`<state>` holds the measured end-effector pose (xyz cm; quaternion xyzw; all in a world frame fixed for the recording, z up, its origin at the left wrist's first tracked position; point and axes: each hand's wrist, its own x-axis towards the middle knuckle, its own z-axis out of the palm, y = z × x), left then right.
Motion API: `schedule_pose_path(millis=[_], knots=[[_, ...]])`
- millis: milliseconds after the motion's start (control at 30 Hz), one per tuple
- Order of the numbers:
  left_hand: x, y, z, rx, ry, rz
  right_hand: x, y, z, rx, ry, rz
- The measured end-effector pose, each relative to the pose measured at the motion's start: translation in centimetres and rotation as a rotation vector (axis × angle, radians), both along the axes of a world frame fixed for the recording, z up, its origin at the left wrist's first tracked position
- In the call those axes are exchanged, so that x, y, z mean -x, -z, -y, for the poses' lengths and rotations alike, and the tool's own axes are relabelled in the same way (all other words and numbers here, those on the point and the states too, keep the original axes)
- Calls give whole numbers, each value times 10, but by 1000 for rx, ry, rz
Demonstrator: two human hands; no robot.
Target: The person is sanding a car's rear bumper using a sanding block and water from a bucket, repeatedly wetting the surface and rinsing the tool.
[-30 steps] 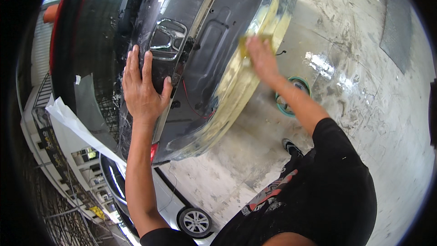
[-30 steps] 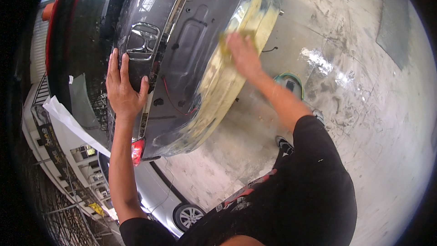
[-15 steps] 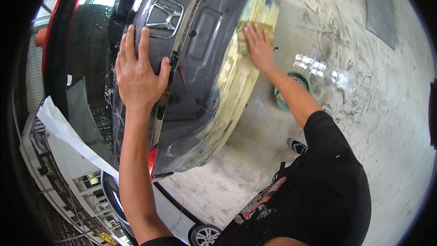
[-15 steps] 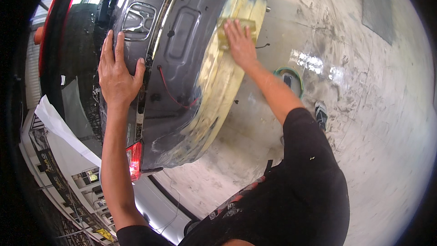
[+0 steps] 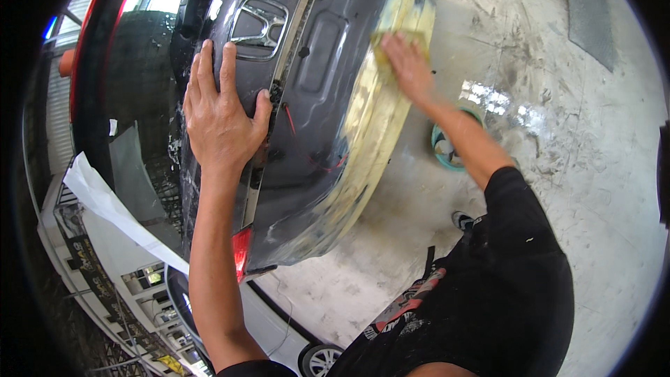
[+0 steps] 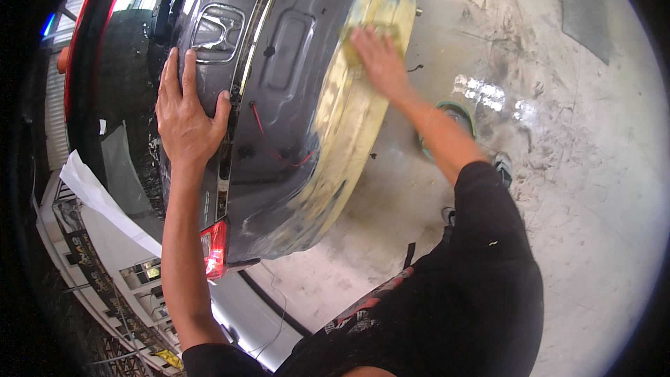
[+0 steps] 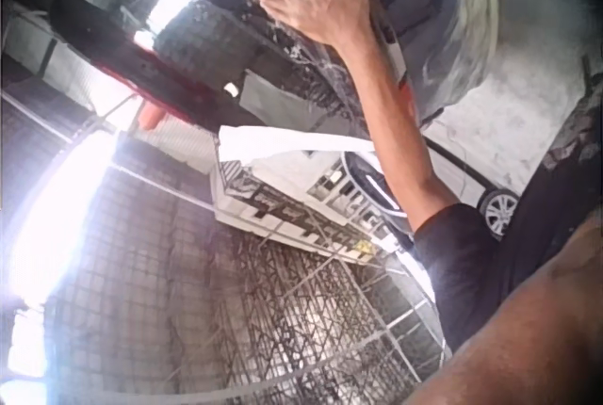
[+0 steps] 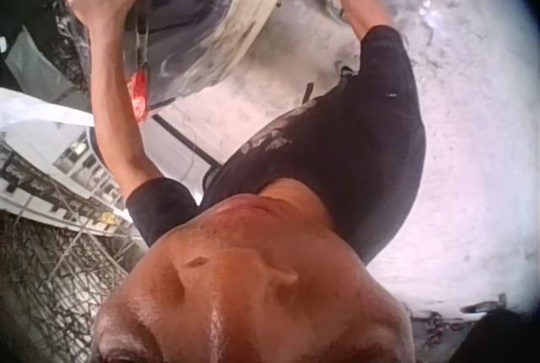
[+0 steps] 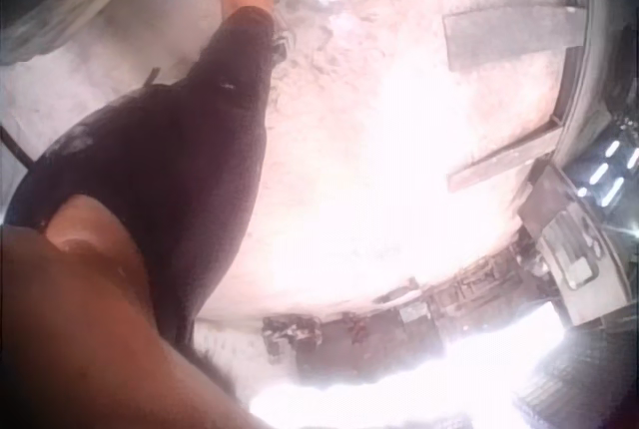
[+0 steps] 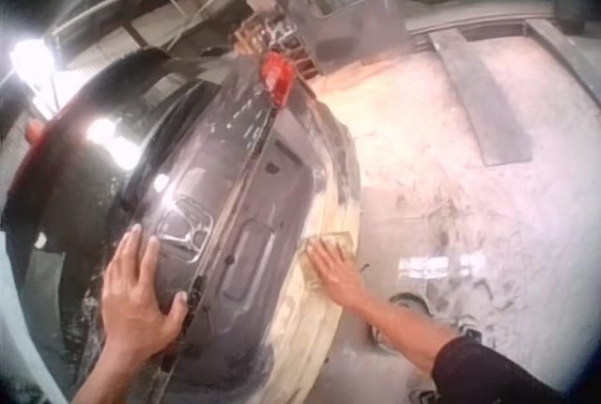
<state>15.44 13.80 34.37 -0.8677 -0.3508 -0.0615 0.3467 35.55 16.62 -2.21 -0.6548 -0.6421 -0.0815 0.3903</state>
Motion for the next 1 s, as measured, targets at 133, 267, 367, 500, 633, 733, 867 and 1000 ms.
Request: schedule_pose_path(millis=[133, 267, 367, 500, 633, 733, 867, 1000], knots=[[-2, 1, -1, -19, 9, -11, -35, -21, -26, 0, 70, -36], [2, 1, 0, -20, -19, -28, 50, -19, 40, 12, -116, -129], [2, 3, 2, -27, -26, -37, 138, -12, 126, -7, -316, -271], [0, 3, 0, -40, 0, -51, 145, -10, 145, 2, -343, 5], [2, 7, 0, -55, 8, -61, 101, -33, 108, 154, -112, -112], [3, 3, 0, -65, 0, -67, 145, -36, 143, 175, -284, -122], [5, 5, 1, -54, -3, -61, 166, -14, 160, 14, -467, -146], [10, 3, 1, -82, 7, -79, 56, -34, 57, -24, -54, -232]])
